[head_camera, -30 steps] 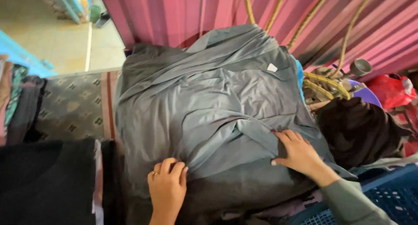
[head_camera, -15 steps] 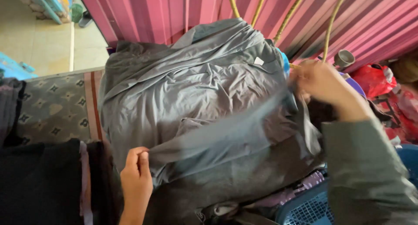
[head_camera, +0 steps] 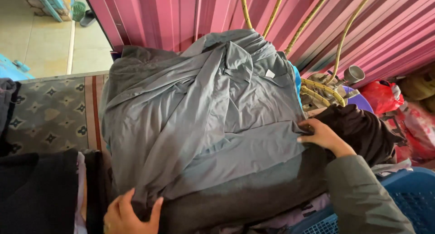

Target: The person folds a black pair of shorts, a beige button-up shirt, a white t-shirt with red trim, a black t-shirt with pink butterfly graphics, and a grey t-shirt. The person places each folded item onto a growing stack on the left side of the frame.

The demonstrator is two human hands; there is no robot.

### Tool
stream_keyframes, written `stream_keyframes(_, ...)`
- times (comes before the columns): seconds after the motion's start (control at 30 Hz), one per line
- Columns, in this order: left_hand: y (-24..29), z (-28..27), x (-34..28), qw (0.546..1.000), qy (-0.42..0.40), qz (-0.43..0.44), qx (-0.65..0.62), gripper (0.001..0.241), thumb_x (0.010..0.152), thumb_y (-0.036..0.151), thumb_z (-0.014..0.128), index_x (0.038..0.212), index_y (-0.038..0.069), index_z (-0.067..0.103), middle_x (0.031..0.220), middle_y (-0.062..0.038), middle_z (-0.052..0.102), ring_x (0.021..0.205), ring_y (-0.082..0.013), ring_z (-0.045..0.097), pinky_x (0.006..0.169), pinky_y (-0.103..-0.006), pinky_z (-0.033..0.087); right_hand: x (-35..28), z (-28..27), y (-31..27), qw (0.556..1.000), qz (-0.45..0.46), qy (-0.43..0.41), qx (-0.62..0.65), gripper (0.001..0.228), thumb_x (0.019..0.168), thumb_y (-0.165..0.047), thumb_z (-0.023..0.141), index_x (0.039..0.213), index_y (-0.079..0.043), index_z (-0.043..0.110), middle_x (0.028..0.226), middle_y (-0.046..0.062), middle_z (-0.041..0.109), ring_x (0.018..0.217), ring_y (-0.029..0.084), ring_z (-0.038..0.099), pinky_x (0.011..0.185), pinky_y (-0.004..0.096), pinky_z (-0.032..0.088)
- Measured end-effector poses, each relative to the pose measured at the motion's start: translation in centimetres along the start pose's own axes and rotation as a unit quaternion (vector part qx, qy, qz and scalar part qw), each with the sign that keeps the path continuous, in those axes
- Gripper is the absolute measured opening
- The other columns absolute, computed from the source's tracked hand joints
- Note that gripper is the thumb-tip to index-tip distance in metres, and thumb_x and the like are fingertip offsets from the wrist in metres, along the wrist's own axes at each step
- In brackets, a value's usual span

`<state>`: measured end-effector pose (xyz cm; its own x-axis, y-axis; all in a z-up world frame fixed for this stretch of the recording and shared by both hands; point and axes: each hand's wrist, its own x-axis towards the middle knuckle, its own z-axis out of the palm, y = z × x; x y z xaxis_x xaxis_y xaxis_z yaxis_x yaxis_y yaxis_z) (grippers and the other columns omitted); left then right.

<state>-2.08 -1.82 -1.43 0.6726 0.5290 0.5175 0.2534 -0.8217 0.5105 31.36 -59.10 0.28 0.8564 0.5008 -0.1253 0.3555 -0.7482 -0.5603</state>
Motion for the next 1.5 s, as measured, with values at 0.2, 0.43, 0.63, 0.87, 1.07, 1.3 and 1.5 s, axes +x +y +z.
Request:
stream_keyframes(0.2, -7.7, 1.7, -5.1, 0.978, -0.079, -0.182, -0.058, 0.026, 0.097, 0.032, 0.066, 0.11, 0.01, 0.071, 0.114, -0.012, 0.068, 0.075, -0.0303, 0.054, 0.074, -0.0428, 0.047, -3.7, 1.7, 7.3, 0.956, 0.091, 0.122, 0.252, 0.022, 0.1, -0.013, 0.075, 0.107, 0.007, 0.072, 0.089, 0.002, 0.066, 0.087, 0.013, 0.059, 0.08, 0.03, 0.048)
stream_keyframes(0.43, -5.5, -0.6, -3.4, 0.914, -0.06, -0.28, -0.287, 0.017, 0.104, 0.018, 0.061, 0.112, 0.005, 0.069, 0.103, -0.009, 0.07, 0.092, -0.0188, 0.066, 0.084, -0.0329, 0.052, -3.7, 1.0, 7.4, 0.876, 0.152, 0.241, 0.389, 0.017, 0.108, -0.023, 0.056, 0.107, -0.01, 0.068, 0.092, -0.007, 0.065, 0.082, 0.005, 0.057, 0.072, 0.022, 0.046)
stream_keyframes(0.63, -3.4, -3.0, -2.0, 0.949, -0.075, -0.202, -0.229, 0.037, 0.086, 0.022, 0.076, 0.118, 0.005, 0.068, 0.102, -0.011, 0.066, 0.09, -0.0235, 0.064, 0.081, -0.0352, 0.051, -4.1, 1.7, 11.8, 0.932, 0.212, 0.217, 0.196, 0.039, 0.118, -0.028, 0.064, 0.101, 0.006, 0.063, 0.077, 0.005, 0.05, 0.065, 0.014, 0.04, 0.06, 0.034, 0.031)
stream_keyframes(0.87, -3.9, -1.6, -4.2, 0.968, -0.085, -0.183, -0.149, 0.026, 0.09, 0.025, 0.076, 0.106, 0.006, 0.068, 0.099, -0.012, 0.069, 0.093, -0.0306, 0.065, 0.083, -0.0402, 0.051, -2.5, 0.3, 7.6, 0.964, 0.211, 0.165, 0.009, 0.031, 0.111, -0.027, 0.07, 0.115, 0.004, 0.073, 0.071, 0.013, 0.057, 0.063, 0.017, 0.048, 0.056, 0.034, 0.039)
stream_keyframes(1.07, -0.9, -3.2, -1.5, 0.967, -0.076, -0.196, -0.145, 0.025, 0.09, 0.02, 0.07, 0.11, 0.005, 0.065, 0.106, -0.014, 0.064, 0.1, -0.0326, 0.063, 0.085, -0.0437, 0.051, -2.6, 1.8, 13.6, 0.949, 0.149, 0.223, 0.169, 0.031, 0.114, -0.029, 0.067, 0.109, 0.002, 0.065, 0.081, 0.001, 0.063, 0.071, 0.01, 0.054, 0.063, 0.026, 0.043)
stream_keyframes(1.3, 5.9, -0.7, 6.9, 0.999, -0.047, 0.017, 0.002, 0.047, 0.084, 0.04, 0.074, 0.118, 0.008, 0.068, 0.109, -0.014, 0.064, 0.102, -0.0358, 0.058, 0.087, -0.0503, 0.044, -3.0, 2.9, 9.4, 0.934, 0.149, 0.284, 0.156, 0.026, 0.109, -0.029, 0.068, 0.112, -0.002, 0.071, 0.091, -0.007, 0.063, 0.081, 0.003, 0.052, 0.07, 0.021, 0.042)
stream_keyframes(1.5, 3.0, 4.6, 5.3, 0.994, -0.094, -0.035, 0.045, 0.021, 0.1, 0.031, 0.07, 0.111, 0.013, 0.069, 0.097, -0.004, 0.066, 0.095, -0.0279, 0.062, 0.09, -0.047, 0.043, -4.1, 3.4, 8.0, 0.941, 0.032, 0.317, 0.117, 0.027, 0.113, -0.028, 0.062, 0.11, -0.001, 0.066, 0.093, -0.005, 0.064, 0.087, 0.006, 0.056, 0.08, 0.023, 0.047)
